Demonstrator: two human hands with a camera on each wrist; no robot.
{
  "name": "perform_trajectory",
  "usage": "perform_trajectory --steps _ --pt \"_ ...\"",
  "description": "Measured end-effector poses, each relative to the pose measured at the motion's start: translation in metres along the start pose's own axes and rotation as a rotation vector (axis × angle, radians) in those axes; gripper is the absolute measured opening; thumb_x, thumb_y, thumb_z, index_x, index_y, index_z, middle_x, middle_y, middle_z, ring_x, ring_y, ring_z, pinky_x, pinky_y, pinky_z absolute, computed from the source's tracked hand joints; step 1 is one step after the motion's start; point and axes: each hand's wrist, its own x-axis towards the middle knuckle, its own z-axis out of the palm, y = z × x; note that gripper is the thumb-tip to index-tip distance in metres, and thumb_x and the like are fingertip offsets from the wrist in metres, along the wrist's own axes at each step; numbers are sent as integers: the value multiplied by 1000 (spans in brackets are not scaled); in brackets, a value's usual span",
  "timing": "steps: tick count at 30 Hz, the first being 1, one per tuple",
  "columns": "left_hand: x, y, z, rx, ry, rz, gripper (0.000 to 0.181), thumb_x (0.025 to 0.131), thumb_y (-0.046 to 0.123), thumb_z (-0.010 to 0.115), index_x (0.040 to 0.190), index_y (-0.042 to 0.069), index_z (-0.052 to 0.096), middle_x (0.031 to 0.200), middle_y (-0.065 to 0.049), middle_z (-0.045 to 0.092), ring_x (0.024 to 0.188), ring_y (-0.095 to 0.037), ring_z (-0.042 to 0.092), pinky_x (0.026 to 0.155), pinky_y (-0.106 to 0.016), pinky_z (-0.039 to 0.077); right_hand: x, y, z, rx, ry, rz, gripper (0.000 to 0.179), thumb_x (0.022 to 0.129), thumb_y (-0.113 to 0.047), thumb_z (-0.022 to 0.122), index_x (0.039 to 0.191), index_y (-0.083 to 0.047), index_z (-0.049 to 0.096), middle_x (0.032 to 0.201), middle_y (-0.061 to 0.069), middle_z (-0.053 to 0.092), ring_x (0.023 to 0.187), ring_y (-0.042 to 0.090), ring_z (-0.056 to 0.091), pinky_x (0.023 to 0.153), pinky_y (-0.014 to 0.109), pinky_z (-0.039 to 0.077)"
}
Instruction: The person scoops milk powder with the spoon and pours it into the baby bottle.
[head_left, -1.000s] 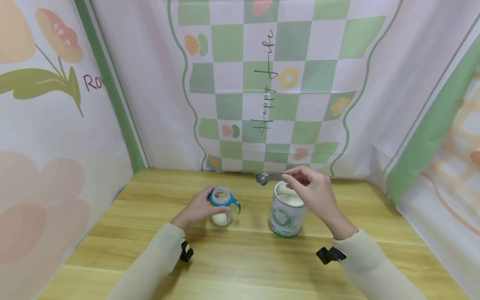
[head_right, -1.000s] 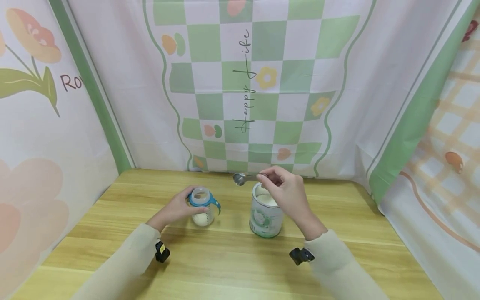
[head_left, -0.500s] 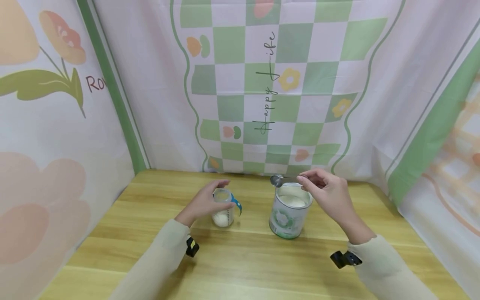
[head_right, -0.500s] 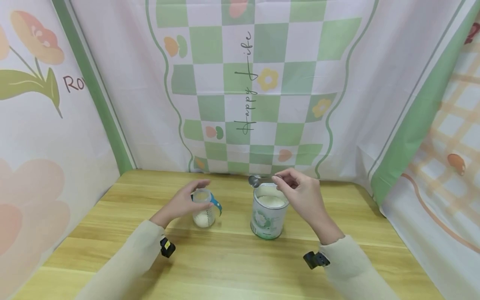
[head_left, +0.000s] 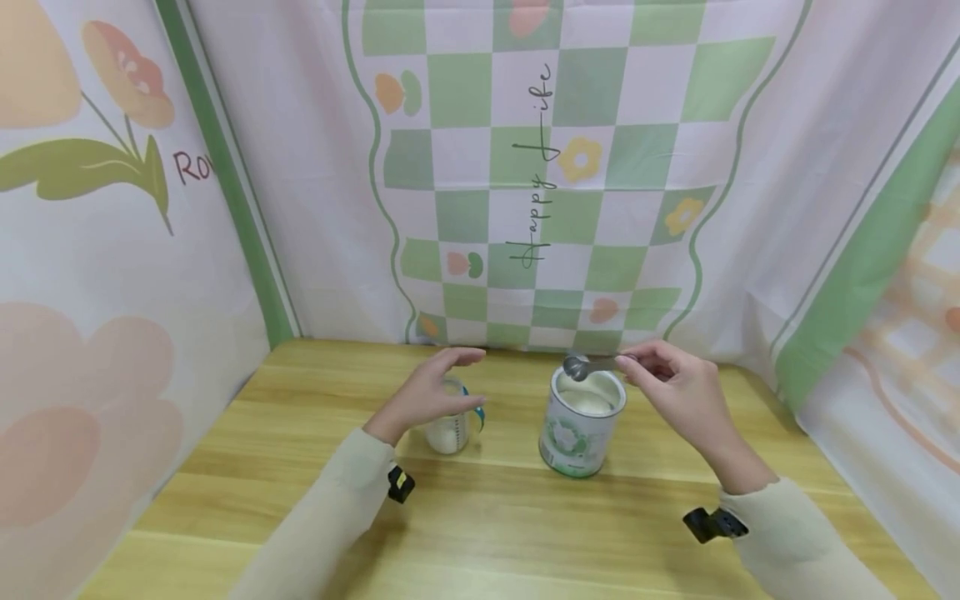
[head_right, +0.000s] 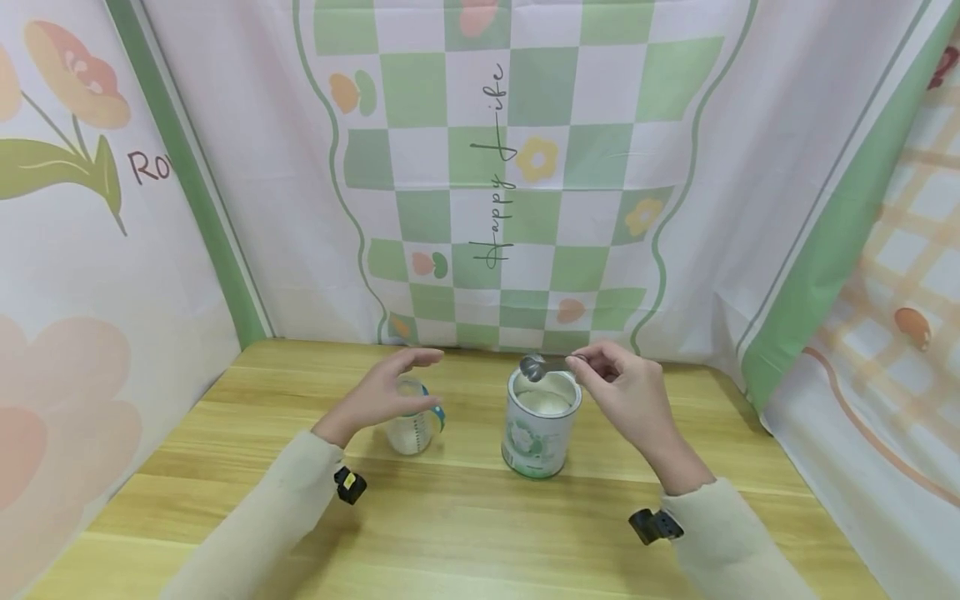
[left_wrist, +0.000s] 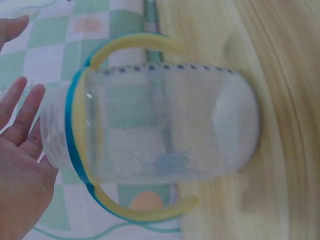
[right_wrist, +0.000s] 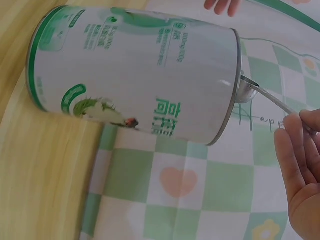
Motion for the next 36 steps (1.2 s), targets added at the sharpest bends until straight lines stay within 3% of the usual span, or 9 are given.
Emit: perform_trajectory --steps 5,13,18,22,30,36 --pt "6 9 5 3 -12 45 65 87 34 80 144 16 53 140 -3 55 130 -19 49 112 -44 35 -4 4 -3 -32 -33 14 5 90 -7 77 90 -11 73 75 0 69 60 9 61 49 16 44" --pt "15 24 16 -27 -50 59 65 87 29 81 144 15 53 137 3 56 128 -13 50 110 -31 36 -8 12 -3 -94 -92 28 5 92 -15 76 90 -12 73 73 -2 69 59 7 60 50 18 45" --pt "20 35 30 -54 -110 56 67 88 29 81 146 15 50 140 2 54 129 -14 49 110 -31 37 -9 14 1 -150 -131 14 6 94 -19 74 90 -14 73 73 -8 68 60 6 58 51 22 46" --pt "27 34 45 -59 -129 66 72 87 33 81 147 15 46 143 1 51 129 -13 49 108 -31 39 -7 14 3 -186 -128 -21 5 92 -17 76 89 -13 74 72 -10 66 59 5 57 51 23 46" --pt "35 39 72 -141 -130 24 86 84 31 84 154 13 36 152 -3 41 136 -23 44 110 -34 37 -6 15 9 -226 -163 -48 6 90 -11 77 85 -13 73 73 -10 66 62 5 58 54 25 50" --pt "40 40 87 -188 -123 -28 96 85 33 83 158 11 25 156 -6 36 140 -22 39 112 -38 36 -5 14 12 -260 -173 -71 7 90 -11 77 84 -11 72 73 -8 67 63 6 60 55 27 52"
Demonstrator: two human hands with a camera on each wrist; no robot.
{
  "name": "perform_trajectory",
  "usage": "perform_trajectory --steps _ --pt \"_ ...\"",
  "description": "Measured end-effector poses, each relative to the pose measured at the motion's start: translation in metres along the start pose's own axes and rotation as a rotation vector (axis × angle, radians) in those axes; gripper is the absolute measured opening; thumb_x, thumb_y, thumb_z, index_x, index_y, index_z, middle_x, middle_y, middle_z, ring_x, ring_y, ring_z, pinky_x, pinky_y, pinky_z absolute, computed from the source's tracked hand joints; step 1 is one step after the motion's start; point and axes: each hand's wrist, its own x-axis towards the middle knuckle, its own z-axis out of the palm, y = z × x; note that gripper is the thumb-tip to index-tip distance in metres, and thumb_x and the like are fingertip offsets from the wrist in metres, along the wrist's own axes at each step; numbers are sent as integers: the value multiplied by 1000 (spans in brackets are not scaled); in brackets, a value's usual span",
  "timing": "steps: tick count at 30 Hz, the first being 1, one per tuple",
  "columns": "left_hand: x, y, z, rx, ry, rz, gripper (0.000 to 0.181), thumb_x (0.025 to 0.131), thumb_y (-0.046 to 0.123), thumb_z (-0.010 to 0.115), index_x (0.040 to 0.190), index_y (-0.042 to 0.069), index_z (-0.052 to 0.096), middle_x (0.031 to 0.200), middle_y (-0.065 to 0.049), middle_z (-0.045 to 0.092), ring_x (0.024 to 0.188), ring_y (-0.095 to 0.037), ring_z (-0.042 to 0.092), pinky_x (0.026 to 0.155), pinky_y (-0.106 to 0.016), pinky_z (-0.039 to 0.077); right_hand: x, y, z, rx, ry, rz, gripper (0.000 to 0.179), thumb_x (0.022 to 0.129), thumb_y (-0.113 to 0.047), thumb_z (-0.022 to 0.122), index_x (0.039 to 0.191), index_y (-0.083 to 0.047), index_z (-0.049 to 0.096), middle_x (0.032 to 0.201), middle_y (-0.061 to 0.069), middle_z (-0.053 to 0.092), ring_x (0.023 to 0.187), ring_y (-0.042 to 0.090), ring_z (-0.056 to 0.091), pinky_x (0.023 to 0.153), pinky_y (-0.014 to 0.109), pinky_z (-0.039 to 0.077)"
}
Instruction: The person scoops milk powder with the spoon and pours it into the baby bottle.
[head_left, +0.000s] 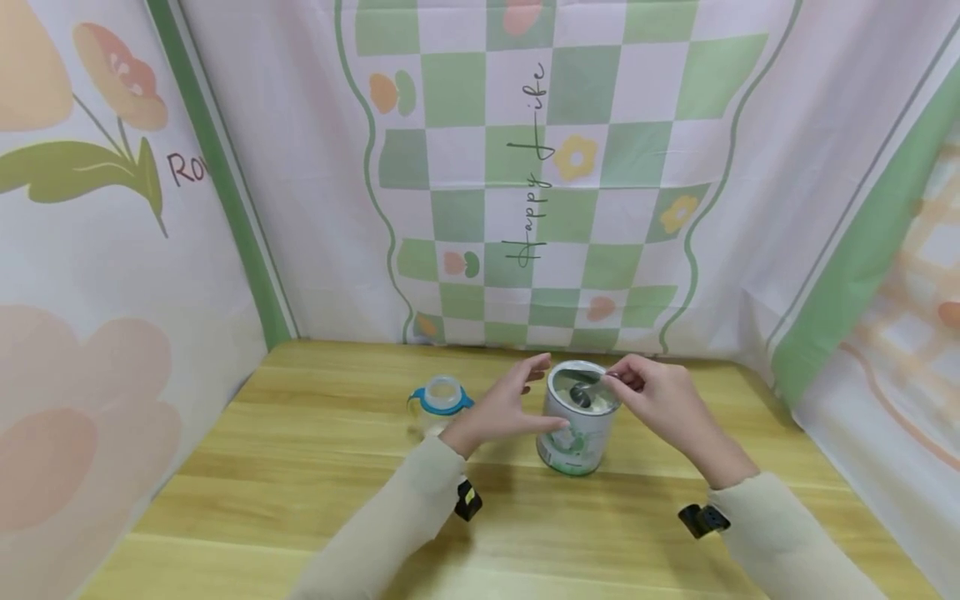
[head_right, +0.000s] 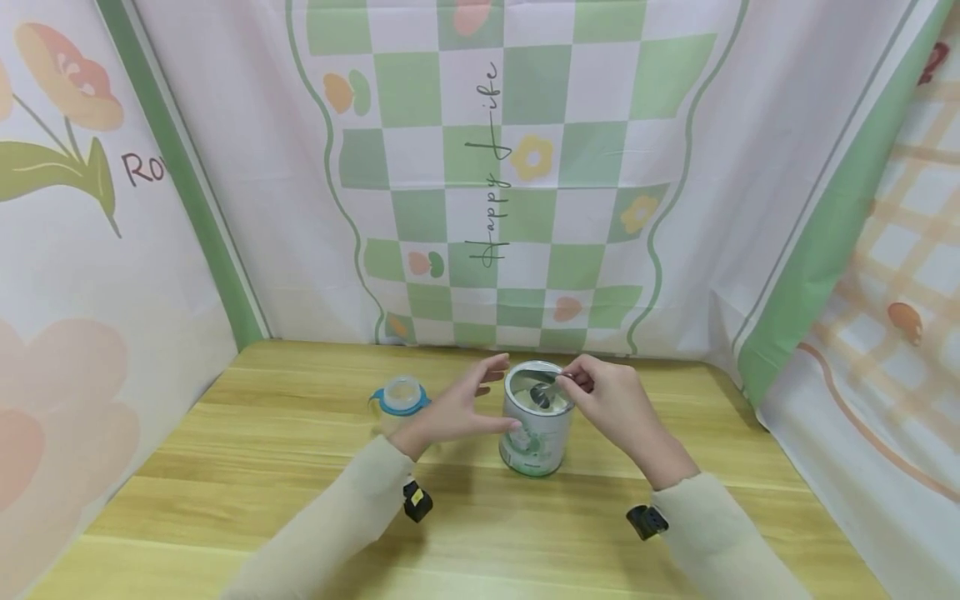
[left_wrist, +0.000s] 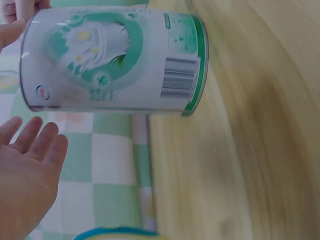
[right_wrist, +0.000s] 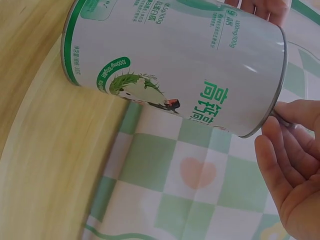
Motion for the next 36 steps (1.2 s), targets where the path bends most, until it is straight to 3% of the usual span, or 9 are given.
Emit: perform_trajectory --steps 9,15,19,26,30,36 --pt "10 -5 18 -64 47 -70 103 81 38 86 159 16 24 155 0 37 138 -19 39 111 -46 35 4 -1 3 -29 -52 -13 6 89 -9 76 85 -9 72 74 -4 68 65 9 63 57 31 54" --pt "14 -10 28 -173 67 -141 101 80 41 86 159 23 26 148 5 43 131 -11 43 107 -44 39 7 -3 4 -23 -122 3 6 90 -7 75 86 -9 71 74 -4 68 65 9 62 57 30 53" --pt "15 -10 32 -235 64 -158 100 80 38 86 159 25 27 144 4 47 127 -13 47 103 -41 41 9 -5 2 -11 -160 19 7 90 -6 75 85 -9 71 74 -4 67 63 8 60 56 29 52" --pt "18 -8 36 -262 74 -169 103 79 36 88 160 24 25 145 4 48 127 -17 51 105 -39 40 12 -9 0 5 -249 40 7 89 -5 74 83 -7 72 70 -6 64 59 5 55 53 26 49" --pt "20 -10 36 -280 57 -131 96 81 31 87 157 27 29 140 3 52 123 -19 55 101 -36 44 14 -13 0 13 -301 46 7 90 -4 70 84 -6 73 70 -7 63 57 5 53 53 26 48" --pt "22 -12 35 -283 44 -80 90 81 29 87 154 25 34 130 11 56 118 -17 58 96 -30 46 18 -18 1 19 -357 61 8 91 -6 68 85 -6 74 67 -8 60 53 7 50 52 26 46"
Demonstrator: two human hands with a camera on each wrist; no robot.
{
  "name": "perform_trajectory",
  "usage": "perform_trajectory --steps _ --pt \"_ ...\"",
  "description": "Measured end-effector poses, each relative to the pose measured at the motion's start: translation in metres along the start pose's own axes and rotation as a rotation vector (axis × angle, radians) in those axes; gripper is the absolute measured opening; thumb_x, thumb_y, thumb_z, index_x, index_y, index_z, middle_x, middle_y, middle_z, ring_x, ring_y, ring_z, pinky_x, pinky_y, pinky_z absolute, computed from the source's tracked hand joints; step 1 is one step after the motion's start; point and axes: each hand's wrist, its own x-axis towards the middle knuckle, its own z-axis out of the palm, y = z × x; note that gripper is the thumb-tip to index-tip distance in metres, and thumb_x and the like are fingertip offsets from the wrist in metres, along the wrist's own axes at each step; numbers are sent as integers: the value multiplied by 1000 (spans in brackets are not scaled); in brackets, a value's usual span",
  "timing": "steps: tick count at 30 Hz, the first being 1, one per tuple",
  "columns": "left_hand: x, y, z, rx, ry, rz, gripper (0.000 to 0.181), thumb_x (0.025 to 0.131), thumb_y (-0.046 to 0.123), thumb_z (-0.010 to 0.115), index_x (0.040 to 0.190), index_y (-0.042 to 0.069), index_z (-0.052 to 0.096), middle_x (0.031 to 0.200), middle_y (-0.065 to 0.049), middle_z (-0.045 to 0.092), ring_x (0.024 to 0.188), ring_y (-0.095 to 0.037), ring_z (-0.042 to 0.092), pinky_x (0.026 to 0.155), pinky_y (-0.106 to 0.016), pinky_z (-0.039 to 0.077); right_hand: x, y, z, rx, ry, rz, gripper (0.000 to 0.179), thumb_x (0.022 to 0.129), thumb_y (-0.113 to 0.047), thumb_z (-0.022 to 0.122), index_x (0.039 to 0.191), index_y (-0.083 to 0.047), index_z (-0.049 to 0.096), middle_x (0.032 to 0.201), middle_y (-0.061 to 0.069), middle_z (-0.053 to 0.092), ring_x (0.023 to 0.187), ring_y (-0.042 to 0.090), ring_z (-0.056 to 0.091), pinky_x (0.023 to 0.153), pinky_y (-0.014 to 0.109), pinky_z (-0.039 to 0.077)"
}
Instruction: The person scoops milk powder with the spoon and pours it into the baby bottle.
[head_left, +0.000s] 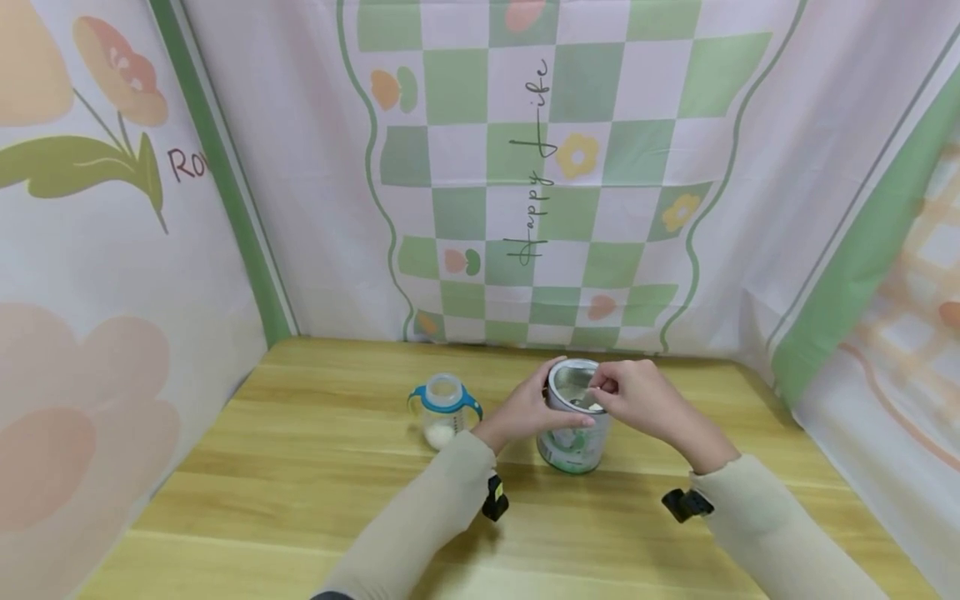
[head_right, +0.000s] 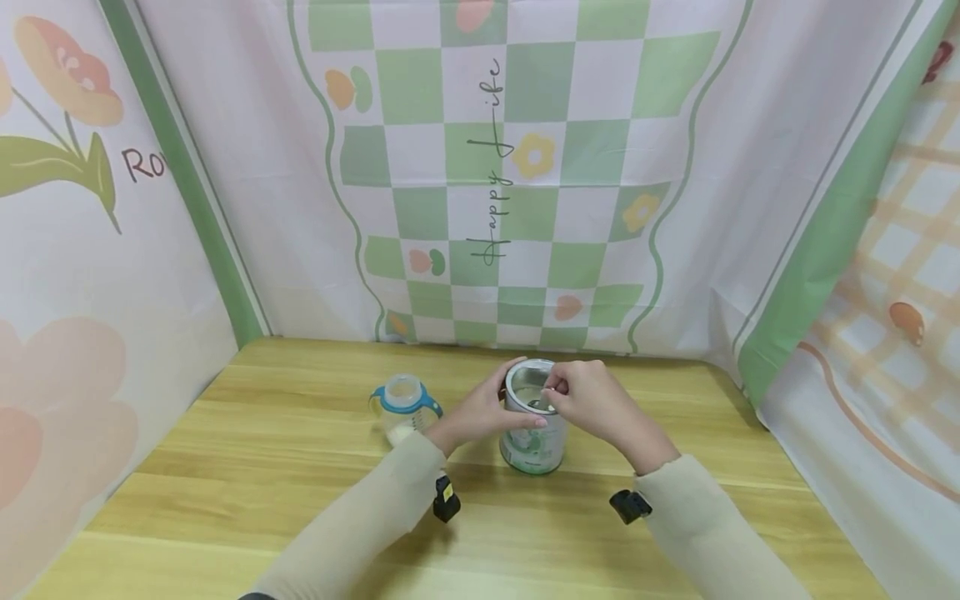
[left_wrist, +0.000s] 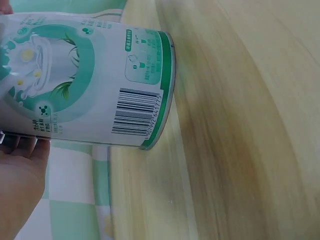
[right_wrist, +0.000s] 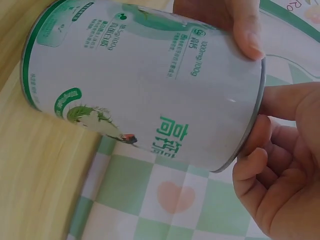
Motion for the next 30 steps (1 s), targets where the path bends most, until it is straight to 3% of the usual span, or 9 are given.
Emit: perform_trajectory --steps 9,17,21,30 --pt "0 0 -2 -38 -44 11 85 85 25 84 153 25 34 128 10 57 110 -9 60 92 -28 49 4 -4 3 66 -35 54 10 92 -14 69 85 -10 74 70 -8 63 57 8 53 53 28 46" --pt "1 -1 -1 -20 -41 26 83 85 26 83 152 23 35 131 6 56 110 -8 58 92 -29 49 2 1 -1 192 -5 127 13 96 -18 67 91 -8 74 80 -2 69 68 12 62 60 32 52" --pt "1 -2 -1 -16 -36 29 80 84 27 85 149 29 39 133 4 57 111 -8 58 93 -31 48 -1 6 -2 237 10 165 16 97 -22 67 92 -8 73 79 0 70 67 17 62 59 33 51" --pt "1 -2 -1 20 -11 -12 90 80 35 87 153 28 35 131 13 56 116 -6 55 100 -38 44 -8 16 -5 308 82 255 27 99 -31 65 96 -6 74 83 5 73 71 21 65 59 31 49"
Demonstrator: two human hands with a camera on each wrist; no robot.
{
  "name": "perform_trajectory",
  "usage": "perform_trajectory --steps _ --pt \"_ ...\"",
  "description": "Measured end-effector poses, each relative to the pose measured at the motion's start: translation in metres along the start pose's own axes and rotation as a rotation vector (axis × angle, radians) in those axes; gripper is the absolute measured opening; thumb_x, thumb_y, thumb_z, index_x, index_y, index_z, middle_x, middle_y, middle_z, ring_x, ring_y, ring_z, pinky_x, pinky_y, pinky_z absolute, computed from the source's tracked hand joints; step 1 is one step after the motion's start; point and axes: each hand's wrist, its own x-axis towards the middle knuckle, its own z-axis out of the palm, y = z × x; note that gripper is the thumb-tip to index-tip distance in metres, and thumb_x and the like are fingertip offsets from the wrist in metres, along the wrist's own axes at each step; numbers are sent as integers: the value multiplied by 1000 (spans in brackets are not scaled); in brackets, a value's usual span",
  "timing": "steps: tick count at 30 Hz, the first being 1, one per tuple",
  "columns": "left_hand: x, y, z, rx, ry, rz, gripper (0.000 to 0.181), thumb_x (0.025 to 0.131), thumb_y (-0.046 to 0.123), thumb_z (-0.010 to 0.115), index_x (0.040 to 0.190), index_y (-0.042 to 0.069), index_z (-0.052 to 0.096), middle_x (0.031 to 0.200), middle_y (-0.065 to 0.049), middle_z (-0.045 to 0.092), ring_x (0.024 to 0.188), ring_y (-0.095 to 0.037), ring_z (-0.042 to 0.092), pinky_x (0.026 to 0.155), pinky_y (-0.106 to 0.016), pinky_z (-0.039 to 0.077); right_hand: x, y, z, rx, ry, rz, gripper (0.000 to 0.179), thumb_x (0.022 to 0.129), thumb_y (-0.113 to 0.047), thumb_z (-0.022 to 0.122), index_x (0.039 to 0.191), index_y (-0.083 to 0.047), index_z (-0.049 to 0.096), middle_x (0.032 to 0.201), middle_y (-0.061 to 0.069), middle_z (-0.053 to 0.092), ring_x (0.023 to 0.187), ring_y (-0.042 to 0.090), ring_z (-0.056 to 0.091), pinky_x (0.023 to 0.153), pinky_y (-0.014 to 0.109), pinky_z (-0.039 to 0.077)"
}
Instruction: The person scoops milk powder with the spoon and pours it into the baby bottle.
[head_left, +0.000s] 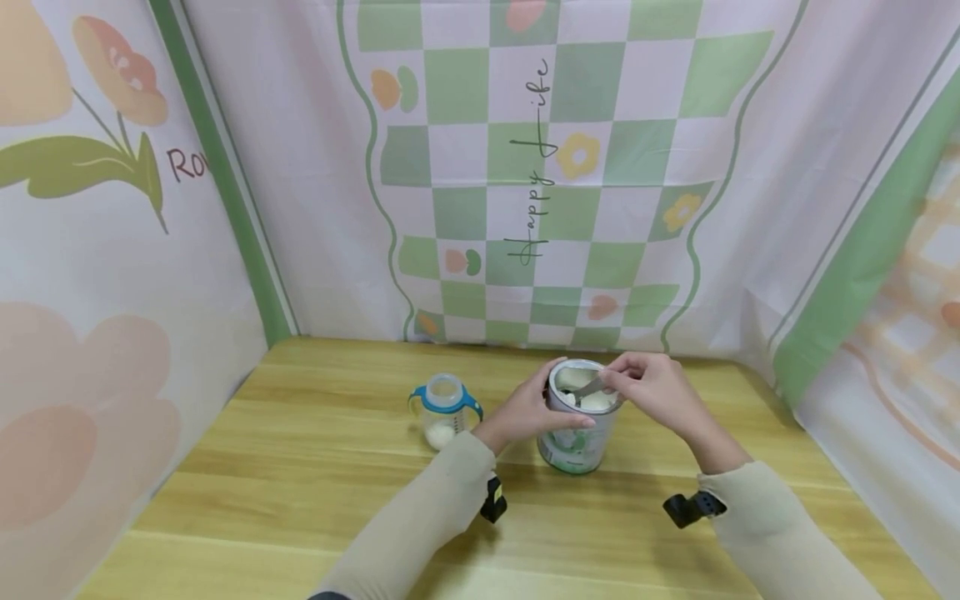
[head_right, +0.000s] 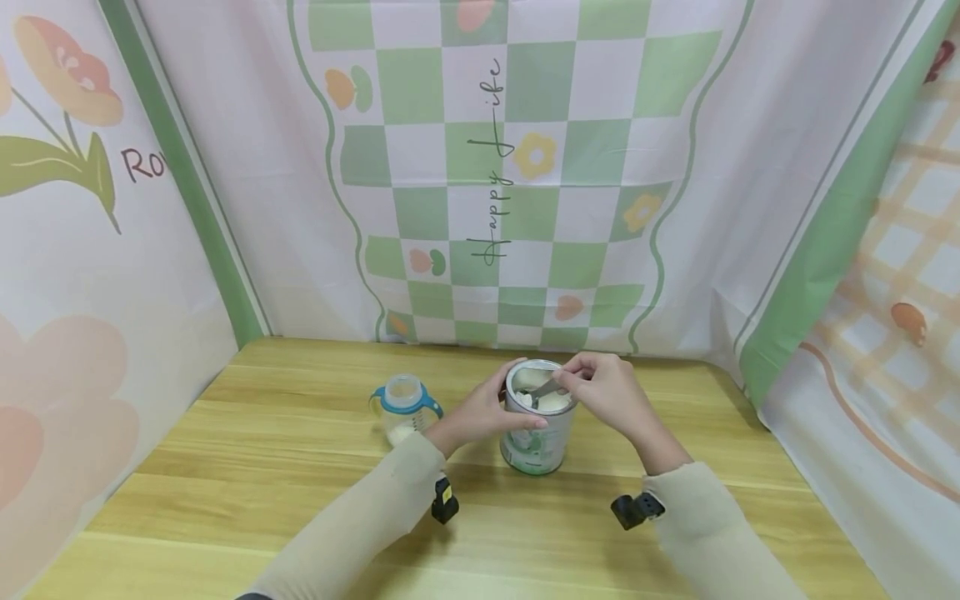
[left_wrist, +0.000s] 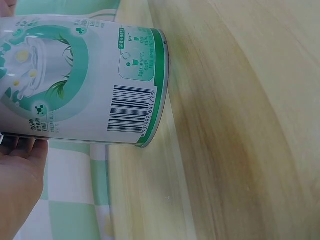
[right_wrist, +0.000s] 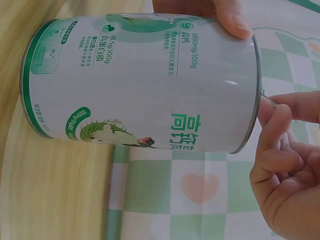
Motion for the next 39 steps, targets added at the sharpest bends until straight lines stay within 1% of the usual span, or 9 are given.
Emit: perform_trajectory --steps 6,10,13,17,21,23,27,32,39 --pt "0 -1 0 -8 -2 -5 86 80 36 87 150 35 37 131 16 55 117 -6 54 101 -39 44 -1 4 -2 49 29 50 33 99 -35 64 100 -3 74 86 7 73 76 22 66 62 30 50" --pt "0 -1 0 -7 -8 1 89 81 35 87 153 29 36 132 16 54 118 -5 53 101 -38 44 -2 7 -3 91 42 88 36 100 -36 64 101 -2 73 87 8 72 79 21 64 65 31 50" --pt "0 -1 0 -1 -5 7 91 81 34 87 154 26 35 132 15 54 118 -6 53 101 -38 43 -1 9 -3 124 66 109 37 100 -36 64 101 0 72 86 8 72 78 19 62 62 30 47" --pt "1 -1 0 0 6 7 89 80 33 88 153 31 36 133 15 54 119 -5 53 102 -38 42 -1 15 -3 174 112 108 38 99 -34 65 103 3 71 82 7 71 73 15 60 57 26 44" --pt "0 0 1 -5 17 -3 89 79 32 88 152 33 37 133 16 53 120 -5 52 104 -38 41 -3 20 -2 228 149 94 38 100 -31 65 105 6 69 80 4 72 70 11 60 59 24 48" --pt "-1 1 1 -5 17 -2 89 80 31 88 152 32 37 134 15 53 120 -5 52 104 -39 41 -4 22 -2 241 168 84 37 100 -29 65 106 7 69 81 4 72 71 10 61 61 23 50" --pt "-1 1 1 -5 18 1 88 80 31 88 152 32 37 135 15 53 121 -6 52 103 -38 42 -7 28 -2 236 204 73 36 100 -28 65 105 7 68 84 7 73 72 9 63 62 23 52" --pt "-2 1 1 -49 1 -8 87 81 30 87 151 36 36 134 14 53 123 -11 53 101 -38 43 -12 36 -2 199 219 77 37 100 -30 64 103 6 68 87 12 73 71 8 62 61 24 51" --pt "-2 0 1 -79 -1 -17 88 81 30 87 150 40 35 135 14 52 128 -18 51 103 -38 42 -16 39 -3 179 227 77 38 100 -33 64 104 5 69 88 11 73 73 10 63 62 22 51"
